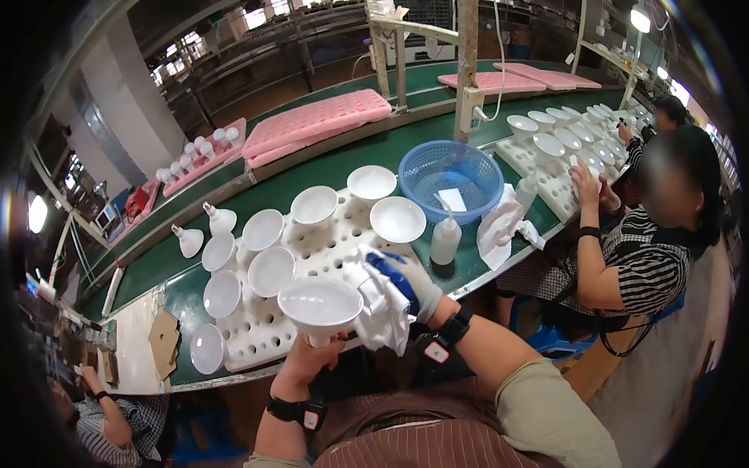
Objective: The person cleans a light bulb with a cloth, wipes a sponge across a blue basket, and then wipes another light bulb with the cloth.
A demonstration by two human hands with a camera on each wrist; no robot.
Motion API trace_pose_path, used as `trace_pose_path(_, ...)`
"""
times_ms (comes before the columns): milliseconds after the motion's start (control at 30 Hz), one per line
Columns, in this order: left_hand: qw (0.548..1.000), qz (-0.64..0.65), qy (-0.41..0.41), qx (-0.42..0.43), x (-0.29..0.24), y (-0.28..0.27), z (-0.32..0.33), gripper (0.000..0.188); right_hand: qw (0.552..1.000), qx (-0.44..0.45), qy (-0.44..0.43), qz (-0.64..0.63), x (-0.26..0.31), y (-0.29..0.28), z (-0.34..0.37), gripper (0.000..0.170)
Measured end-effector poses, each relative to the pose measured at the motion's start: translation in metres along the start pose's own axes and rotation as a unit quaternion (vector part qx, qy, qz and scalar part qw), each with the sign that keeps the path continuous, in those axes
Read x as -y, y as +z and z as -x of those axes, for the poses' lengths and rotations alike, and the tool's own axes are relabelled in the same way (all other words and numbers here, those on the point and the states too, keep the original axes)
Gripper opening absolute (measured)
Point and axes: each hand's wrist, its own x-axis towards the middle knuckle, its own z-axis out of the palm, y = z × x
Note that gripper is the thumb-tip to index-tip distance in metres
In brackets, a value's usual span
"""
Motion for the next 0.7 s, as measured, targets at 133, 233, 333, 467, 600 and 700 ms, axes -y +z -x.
trace_pose_path(133, 0.982, -0.158, -0.027, -0.101, 0.002, -0.006, -0.005, 0.027, 0.958, -0.030, 0.164, -0.235, 0.024, -0.011, -0.014, 0.034)
trace_pose_path(233, 0.957, -0.264, 0.024, -0.118, 0.003, -0.006, -0.008, 0.036, 0.932, -0.011, 0.253, -0.258, 0.023, -0.002, -0.015, 0.039)
trace_pose_path(333, 0.946, -0.297, 0.026, -0.131, -0.005, 0.000, -0.005, 0.039, 0.887, -0.012, 0.278, -0.367, 0.034, 0.003, -0.011, 0.036)
trace_pose_path(467, 0.940, -0.306, 0.054, -0.144, -0.002, -0.004, -0.005, 0.040, 0.888, -0.018, 0.290, -0.358, 0.032, 0.009, -0.010, 0.042)
trace_pose_path(600, 0.936, -0.313, 0.070, -0.143, -0.002, -0.006, -0.005, 0.041, 0.847, -0.016, 0.341, -0.407, 0.036, 0.008, -0.014, 0.044)
trace_pose_path(700, 0.933, -0.320, 0.072, -0.149, -0.001, -0.005, -0.007, 0.041, 0.851, -0.011, 0.338, -0.403, 0.036, 0.001, -0.015, 0.046)
